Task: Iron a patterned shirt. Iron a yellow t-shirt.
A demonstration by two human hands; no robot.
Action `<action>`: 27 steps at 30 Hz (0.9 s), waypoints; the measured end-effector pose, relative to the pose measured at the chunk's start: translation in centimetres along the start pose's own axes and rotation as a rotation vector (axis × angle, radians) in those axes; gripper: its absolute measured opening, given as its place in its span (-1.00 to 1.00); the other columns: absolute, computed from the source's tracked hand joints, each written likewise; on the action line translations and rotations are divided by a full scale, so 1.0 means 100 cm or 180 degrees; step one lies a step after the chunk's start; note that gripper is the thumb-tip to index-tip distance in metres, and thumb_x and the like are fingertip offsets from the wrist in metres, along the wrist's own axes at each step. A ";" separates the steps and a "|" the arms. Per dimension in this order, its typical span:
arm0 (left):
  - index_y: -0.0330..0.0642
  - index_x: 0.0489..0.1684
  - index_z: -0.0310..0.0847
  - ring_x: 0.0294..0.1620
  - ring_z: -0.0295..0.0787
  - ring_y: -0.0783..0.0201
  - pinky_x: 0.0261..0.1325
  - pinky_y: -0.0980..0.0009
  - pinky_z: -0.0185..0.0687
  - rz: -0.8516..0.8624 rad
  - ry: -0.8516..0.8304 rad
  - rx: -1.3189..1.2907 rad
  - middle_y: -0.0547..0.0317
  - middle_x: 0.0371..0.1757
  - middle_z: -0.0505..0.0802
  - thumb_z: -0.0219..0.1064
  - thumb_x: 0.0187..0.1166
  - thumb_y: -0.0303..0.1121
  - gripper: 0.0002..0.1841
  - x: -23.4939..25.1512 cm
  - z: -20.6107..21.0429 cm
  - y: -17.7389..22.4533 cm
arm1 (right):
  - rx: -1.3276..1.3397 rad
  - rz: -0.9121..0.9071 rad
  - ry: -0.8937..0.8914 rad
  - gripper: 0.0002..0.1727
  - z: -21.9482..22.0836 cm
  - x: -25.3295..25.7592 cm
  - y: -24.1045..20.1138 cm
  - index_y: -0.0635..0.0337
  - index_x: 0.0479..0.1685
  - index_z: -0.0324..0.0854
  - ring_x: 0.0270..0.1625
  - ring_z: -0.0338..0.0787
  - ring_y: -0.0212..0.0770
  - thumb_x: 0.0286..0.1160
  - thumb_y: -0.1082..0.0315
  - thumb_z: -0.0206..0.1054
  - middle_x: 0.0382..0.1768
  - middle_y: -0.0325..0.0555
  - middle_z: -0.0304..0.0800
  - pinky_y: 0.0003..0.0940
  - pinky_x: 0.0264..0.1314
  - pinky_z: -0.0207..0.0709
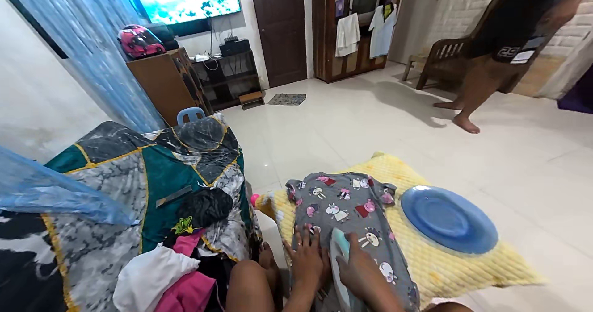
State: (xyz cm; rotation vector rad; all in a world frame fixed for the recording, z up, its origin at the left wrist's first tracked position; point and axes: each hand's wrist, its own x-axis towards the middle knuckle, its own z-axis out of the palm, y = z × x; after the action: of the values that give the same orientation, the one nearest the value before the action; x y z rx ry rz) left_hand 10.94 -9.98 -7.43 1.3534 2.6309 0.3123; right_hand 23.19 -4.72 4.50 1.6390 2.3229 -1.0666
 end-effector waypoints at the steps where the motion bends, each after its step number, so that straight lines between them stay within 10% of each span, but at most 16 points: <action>1: 0.49 0.84 0.19 0.94 -0.18 -0.19 0.66 -0.64 -0.45 -0.0008 -0.0023 0.0011 0.24 0.93 0.16 -0.15 0.73 0.14 -0.38 0.001 0.000 0.000 | -0.0003 -0.0010 -0.0025 -0.13 0.002 -0.003 0.002 -0.07 0.85 0.01 0.06 0.90 0.21 0.55 0.08 0.38 0.01 0.20 0.86 0.23 0.16 0.73; 17: 0.55 0.85 0.15 0.95 -0.20 -0.11 0.68 -0.62 -0.50 -0.0039 0.0058 -0.0021 0.35 0.93 0.16 -0.20 0.76 0.13 -0.40 0.000 0.004 -0.003 | 0.0063 -0.0187 0.0223 0.03 -0.036 0.130 -0.063 0.00 0.86 -0.09 0.18 0.86 0.23 0.34 0.20 0.44 0.16 0.24 0.81 0.28 0.18 0.71; 27: 0.58 0.83 0.17 0.95 -0.15 -0.08 0.70 -0.59 -0.41 -0.0055 0.0085 0.0026 0.40 0.92 0.19 -0.18 0.79 -0.04 -0.43 0.000 0.004 -0.003 | -0.0111 -0.0026 0.0179 0.03 -0.032 0.100 -0.053 -0.01 0.89 -0.13 0.20 0.86 0.21 0.39 0.16 0.42 0.17 0.24 0.81 0.25 0.23 0.70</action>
State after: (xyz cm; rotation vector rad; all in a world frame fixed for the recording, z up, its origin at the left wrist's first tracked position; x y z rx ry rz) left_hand 10.77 -10.08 -7.88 1.3373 2.6670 0.3200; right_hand 15.42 4.11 4.85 1.6695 2.3711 -0.9882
